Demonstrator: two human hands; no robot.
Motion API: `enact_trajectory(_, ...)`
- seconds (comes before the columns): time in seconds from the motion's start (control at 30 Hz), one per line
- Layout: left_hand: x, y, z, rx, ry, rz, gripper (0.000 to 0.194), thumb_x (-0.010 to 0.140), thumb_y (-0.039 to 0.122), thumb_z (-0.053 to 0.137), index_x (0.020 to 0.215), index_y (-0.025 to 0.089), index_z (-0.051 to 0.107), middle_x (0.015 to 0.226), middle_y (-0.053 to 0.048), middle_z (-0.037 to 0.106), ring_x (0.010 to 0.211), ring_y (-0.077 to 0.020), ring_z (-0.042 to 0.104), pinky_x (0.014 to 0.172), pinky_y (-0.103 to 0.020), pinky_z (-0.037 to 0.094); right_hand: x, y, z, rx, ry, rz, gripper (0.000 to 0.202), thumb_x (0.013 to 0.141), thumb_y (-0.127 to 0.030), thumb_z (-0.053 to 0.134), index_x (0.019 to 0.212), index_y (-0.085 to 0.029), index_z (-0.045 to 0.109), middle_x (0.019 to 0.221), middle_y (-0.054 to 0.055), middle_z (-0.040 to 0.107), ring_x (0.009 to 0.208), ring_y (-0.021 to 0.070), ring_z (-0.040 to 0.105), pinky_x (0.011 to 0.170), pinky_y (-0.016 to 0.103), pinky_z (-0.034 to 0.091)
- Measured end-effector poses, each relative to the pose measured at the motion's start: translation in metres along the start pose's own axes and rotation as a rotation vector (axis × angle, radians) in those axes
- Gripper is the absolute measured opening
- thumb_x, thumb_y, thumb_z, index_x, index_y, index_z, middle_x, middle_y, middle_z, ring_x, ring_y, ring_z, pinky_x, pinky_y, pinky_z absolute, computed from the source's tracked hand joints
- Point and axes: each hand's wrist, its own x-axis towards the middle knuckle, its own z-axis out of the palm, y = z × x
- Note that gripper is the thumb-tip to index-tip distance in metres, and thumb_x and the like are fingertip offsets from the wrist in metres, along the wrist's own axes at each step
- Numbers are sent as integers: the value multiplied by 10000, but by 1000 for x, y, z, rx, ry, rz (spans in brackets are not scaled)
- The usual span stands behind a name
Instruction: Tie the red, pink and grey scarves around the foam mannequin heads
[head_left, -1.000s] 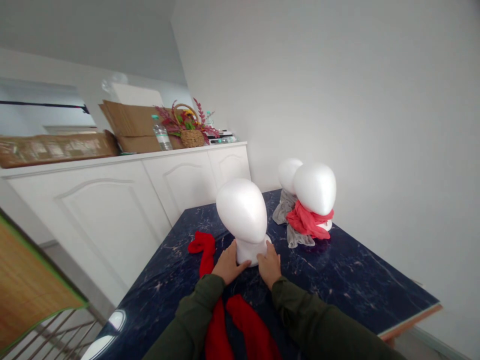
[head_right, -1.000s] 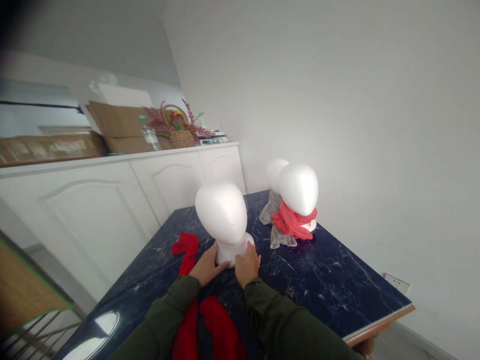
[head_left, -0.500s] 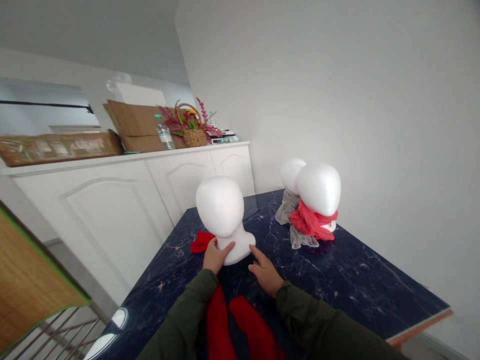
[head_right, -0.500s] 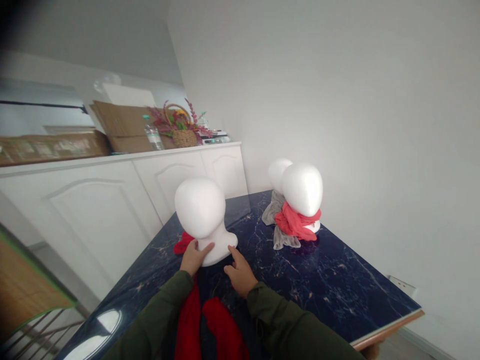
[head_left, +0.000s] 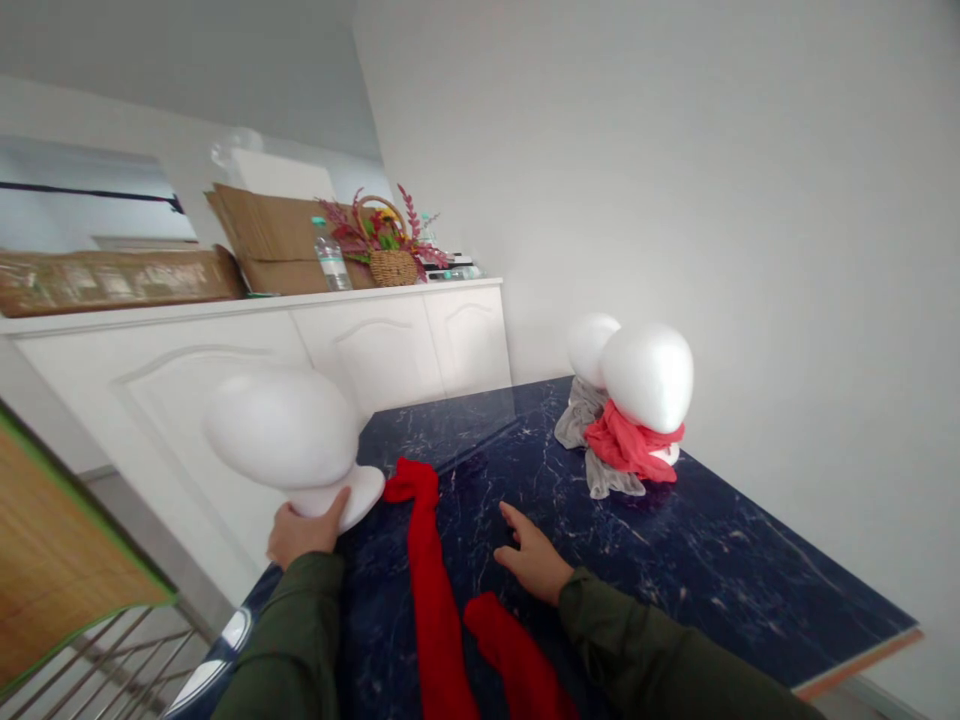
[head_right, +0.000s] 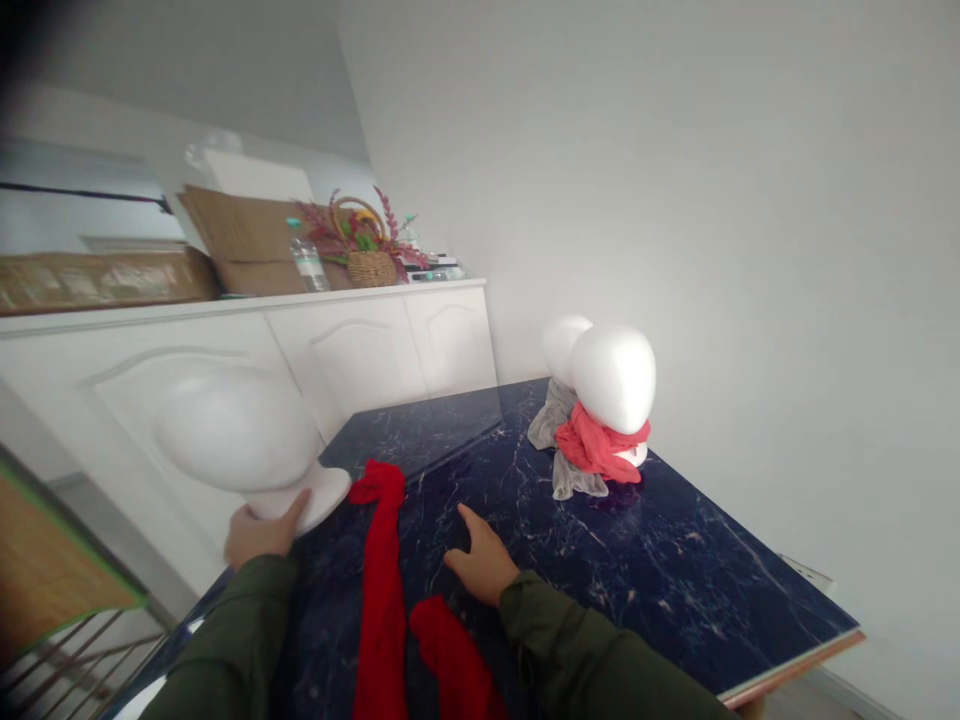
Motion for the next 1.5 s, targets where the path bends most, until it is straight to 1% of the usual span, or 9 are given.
enact_trajectory(0.2,16,-18,13,31,63,-53,836,540,656,497,1110,46,451,1062,-214,548,971,-385,506,801,-472,402,-3,-3,-1,-75,-13,-43,677,634,-199,510,1284,-150,326,1290,104,389,1177,195,360,976,357,285)
enact_trajectory(0.47,31,-14,24,111,-84,117,792,565,684,434,1031,48,505,1014,-216,568,963,-379,510,782,-457,406,-6,-9,-2,-131,-25,-66,677,614,-191,527,1268,-152,358,1240,100,453,1138,199,412,980,360,276)
enact_trajectory(0.77,21,-9,28,150,-77,66,1098,537,732,439,1284,-33,189,1171,-313,416,1045,-431,433,832,-487,364,2,-2,-1,-112,15,-62,590,608,-148,499,1194,-162,440,1102,78,559,1009,178,511,885,338,378)
enact_trajectory(0.9,-9,9,26,40,139,62,1014,654,636,429,1304,-53,65,1318,-333,170,1211,-423,209,949,-493,247,15,1,-6,-22,262,-78,405,621,-124,444,1011,-149,547,894,48,626,799,134,582,727,265,455)
enact_trajectory(1.0,-47,32,18,-66,213,310,854,777,508,329,1299,-77,-10,1363,-309,-24,1273,-360,11,1010,-473,143,27,1,-28,-58,577,-79,253,674,-175,406,881,-156,550,798,30,610,719,127,567,687,254,450)
enact_trajectory(1.1,-96,56,3,-119,56,707,757,800,438,329,1315,-41,47,1395,-238,-14,1289,-296,-22,1037,-449,101,32,-3,-69,-118,889,-34,251,732,-241,339,910,-139,483,844,66,551,784,157,520,741,290,415)
enact_trajectory(1.2,-147,73,-17,-146,-328,1048,593,817,395,334,1326,119,205,1414,-121,126,1291,-242,110,1043,-410,159,24,-5,-126,-195,1162,21,284,750,-275,320,959,-122,438,909,110,497,872,201,467,809,336,363)
enact_trajectory(1.33,-196,81,-38,-165,-772,1257,535,808,414,380,1307,259,264,1401,-38,215,1276,-219,186,1042,-419,184,6,11,-198,-315,1401,126,362,758,-260,313,1053,-75,409,1054,193,432,1049,277,368,903,403,252)
enact_trajectory(1.5,-209,74,-37,-125,-981,1209,597,757,460,458,1294,256,296,1384,-71,254,1266,-244,212,1026,-450,209,7,48,-245,-673,1241,566,477,737,-294,375,1146,-56,438,1180,233,409,1142,345,308,900,478,218)
